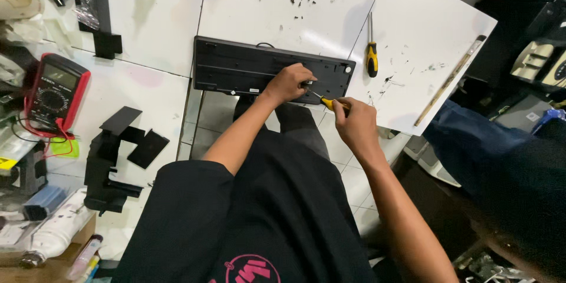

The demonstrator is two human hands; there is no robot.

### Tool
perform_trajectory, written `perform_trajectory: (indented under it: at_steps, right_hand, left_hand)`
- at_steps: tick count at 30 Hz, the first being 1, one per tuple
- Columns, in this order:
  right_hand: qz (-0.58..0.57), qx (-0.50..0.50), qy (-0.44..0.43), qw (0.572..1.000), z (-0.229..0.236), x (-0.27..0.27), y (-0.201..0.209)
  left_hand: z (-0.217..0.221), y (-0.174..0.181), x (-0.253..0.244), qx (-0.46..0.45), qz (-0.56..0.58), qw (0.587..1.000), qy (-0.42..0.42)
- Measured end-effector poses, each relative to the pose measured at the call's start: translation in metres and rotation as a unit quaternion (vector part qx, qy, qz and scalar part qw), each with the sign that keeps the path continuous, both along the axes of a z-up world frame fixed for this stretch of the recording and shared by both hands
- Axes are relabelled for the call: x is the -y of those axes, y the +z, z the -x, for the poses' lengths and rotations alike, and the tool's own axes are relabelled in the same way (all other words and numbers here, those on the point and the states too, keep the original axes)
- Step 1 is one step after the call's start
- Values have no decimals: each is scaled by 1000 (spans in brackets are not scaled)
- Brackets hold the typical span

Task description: The person uses a screwdriver to remove screws from the back of a black electronic device. They turn the device over and continue unscrewing fasteners while holding it on a cluttered workbench.

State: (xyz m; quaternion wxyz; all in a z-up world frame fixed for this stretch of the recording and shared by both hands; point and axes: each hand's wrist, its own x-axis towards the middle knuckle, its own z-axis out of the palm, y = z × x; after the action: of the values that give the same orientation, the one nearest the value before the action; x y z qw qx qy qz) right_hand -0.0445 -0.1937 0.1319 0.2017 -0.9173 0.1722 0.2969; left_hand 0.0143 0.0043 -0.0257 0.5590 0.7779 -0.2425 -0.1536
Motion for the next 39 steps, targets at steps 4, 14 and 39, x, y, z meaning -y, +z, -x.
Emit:
perform_trajectory:
  at_steps: [4,14,39]
  right_hand:
    - [-5,78,27,997,7,6,32]
    - [5,136,-29,990,34,16,37]
    - [-12,143,-48,988,48,8,16]
  left_hand:
    - [4,1,-2,5,0,1000,7]
    - [12,7,-2,64,-2,997,35]
    - [-8,24,4,-178,114,949,233]
